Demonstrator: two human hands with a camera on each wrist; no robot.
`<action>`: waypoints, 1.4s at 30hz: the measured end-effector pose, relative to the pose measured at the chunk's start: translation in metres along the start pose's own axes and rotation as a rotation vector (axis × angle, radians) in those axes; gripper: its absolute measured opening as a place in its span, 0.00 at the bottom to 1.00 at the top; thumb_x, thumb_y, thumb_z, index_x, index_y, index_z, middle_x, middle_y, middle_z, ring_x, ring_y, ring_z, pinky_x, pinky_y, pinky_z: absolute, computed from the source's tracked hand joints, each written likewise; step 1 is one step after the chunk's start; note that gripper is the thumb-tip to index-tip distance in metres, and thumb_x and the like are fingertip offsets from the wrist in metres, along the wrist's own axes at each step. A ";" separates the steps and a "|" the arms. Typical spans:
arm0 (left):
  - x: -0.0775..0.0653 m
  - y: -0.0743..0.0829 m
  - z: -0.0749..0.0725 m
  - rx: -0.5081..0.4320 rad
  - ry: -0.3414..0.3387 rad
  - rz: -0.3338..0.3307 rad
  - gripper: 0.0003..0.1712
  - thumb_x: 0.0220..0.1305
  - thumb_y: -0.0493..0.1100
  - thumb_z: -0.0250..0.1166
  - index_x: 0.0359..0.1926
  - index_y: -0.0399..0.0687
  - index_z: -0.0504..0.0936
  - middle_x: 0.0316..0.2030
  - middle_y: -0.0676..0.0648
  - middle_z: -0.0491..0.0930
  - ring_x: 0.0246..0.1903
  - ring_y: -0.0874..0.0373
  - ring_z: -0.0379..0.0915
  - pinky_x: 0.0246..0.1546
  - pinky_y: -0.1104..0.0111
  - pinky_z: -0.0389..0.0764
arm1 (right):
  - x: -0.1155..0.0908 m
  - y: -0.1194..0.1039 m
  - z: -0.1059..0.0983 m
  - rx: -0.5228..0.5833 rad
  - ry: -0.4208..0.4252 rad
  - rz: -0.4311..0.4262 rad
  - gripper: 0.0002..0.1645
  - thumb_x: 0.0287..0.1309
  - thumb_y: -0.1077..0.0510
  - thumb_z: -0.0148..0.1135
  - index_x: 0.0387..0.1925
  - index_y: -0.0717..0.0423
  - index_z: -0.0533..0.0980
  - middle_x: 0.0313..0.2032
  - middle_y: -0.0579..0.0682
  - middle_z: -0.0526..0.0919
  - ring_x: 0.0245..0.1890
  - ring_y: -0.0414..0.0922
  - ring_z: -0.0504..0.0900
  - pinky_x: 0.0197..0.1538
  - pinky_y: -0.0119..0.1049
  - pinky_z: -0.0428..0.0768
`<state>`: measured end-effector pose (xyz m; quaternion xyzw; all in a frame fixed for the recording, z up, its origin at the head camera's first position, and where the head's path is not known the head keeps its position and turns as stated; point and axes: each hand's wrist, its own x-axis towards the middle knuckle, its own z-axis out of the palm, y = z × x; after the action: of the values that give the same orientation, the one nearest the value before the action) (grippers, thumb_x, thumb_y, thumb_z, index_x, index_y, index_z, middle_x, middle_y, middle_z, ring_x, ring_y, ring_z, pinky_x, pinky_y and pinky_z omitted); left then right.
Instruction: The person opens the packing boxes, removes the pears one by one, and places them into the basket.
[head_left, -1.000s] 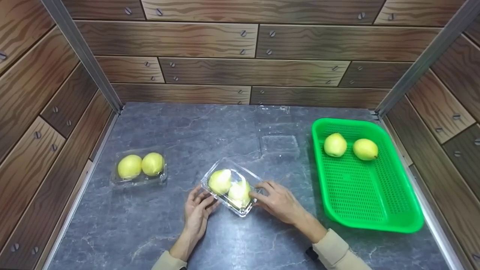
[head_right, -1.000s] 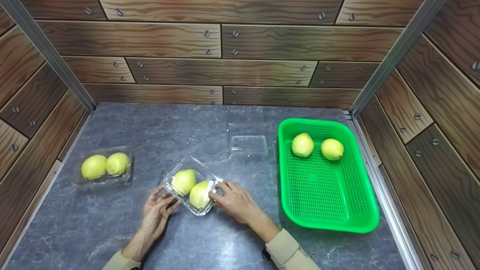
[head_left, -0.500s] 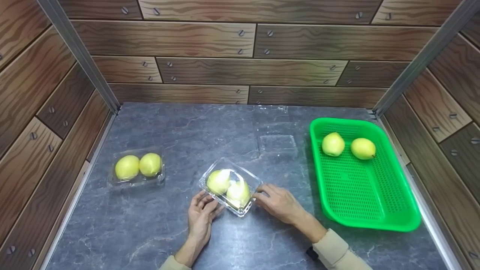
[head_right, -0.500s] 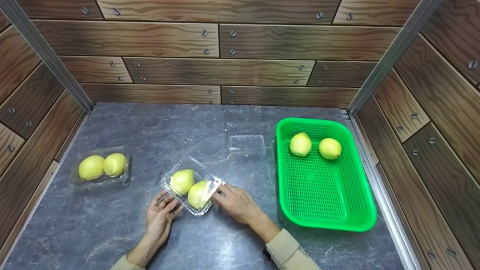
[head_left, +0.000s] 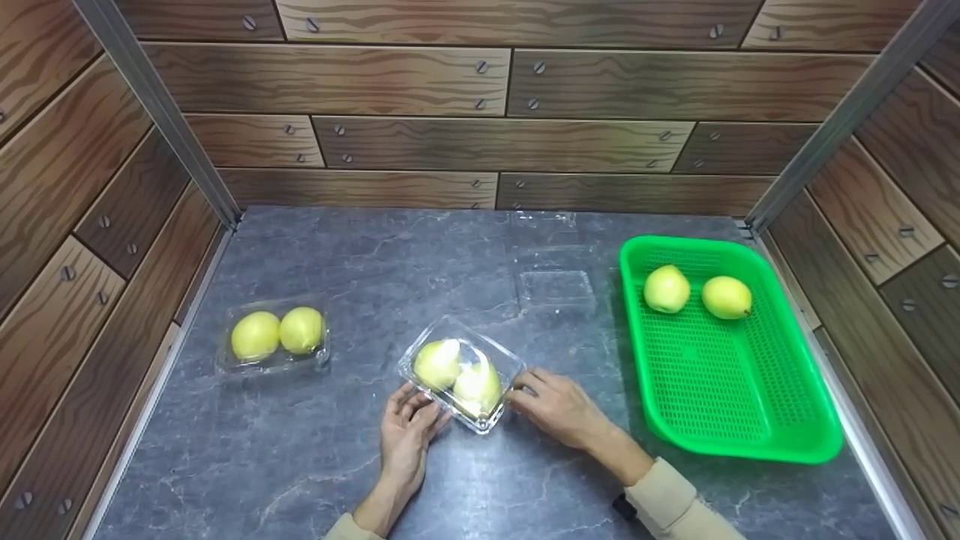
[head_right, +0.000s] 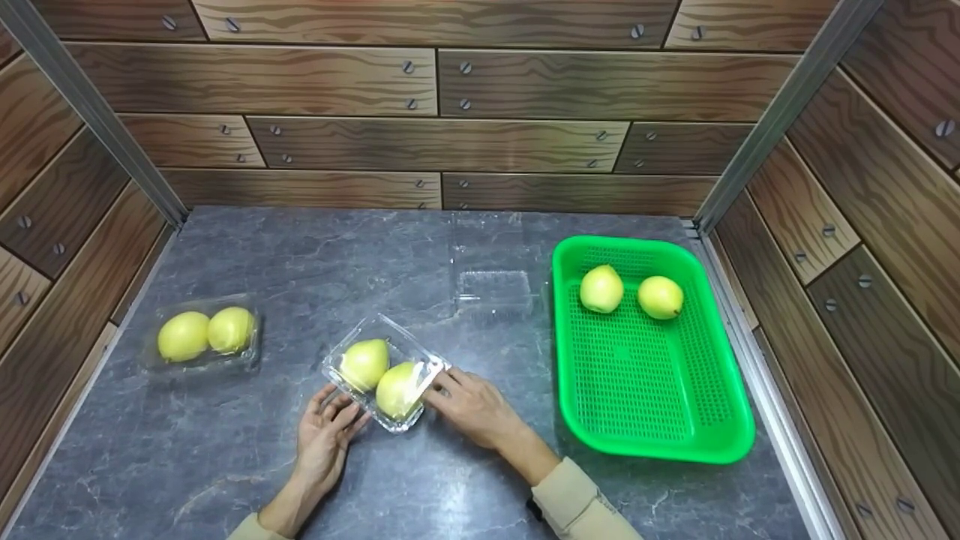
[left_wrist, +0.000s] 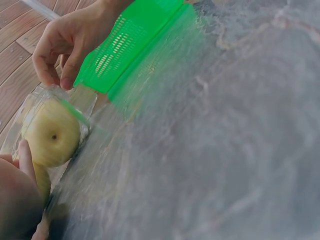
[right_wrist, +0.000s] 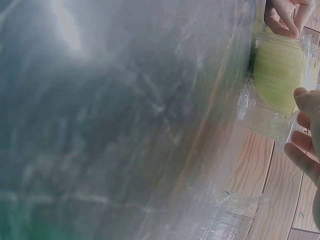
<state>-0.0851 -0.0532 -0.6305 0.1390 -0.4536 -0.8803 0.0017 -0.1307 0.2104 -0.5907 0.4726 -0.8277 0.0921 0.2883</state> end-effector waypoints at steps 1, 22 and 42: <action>0.000 0.000 0.000 -0.001 -0.004 0.000 0.37 0.66 0.21 0.61 0.72 0.34 0.58 0.46 0.49 0.75 0.39 0.62 0.82 0.49 0.62 0.95 | 0.000 0.000 0.000 0.000 0.000 -0.001 0.07 0.68 0.54 0.63 0.44 0.47 0.84 0.41 0.44 0.86 0.40 0.41 0.83 0.36 0.27 0.87; 0.000 -0.001 0.004 -0.019 -0.002 -0.009 0.40 0.63 0.21 0.63 0.72 0.37 0.57 0.46 0.48 0.76 0.36 0.63 0.81 0.41 0.68 0.94 | -0.001 0.001 -0.001 -0.034 -0.025 -0.031 0.07 0.69 0.54 0.62 0.44 0.46 0.84 0.41 0.43 0.86 0.41 0.41 0.83 0.37 0.28 0.87; -0.006 0.001 0.019 0.007 0.039 -0.015 0.47 0.57 0.18 0.64 0.72 0.41 0.52 0.48 0.46 0.75 0.32 0.63 0.81 0.37 0.69 0.94 | 0.000 0.007 -0.002 -0.246 -0.046 -0.245 0.15 0.58 0.60 0.60 0.47 0.48 0.83 0.43 0.46 0.87 0.43 0.43 0.86 0.48 0.33 0.92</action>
<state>-0.0840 -0.0381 -0.6179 0.1594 -0.4554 -0.8759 0.0036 -0.1352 0.2151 -0.5881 0.5332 -0.7752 -0.0564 0.3340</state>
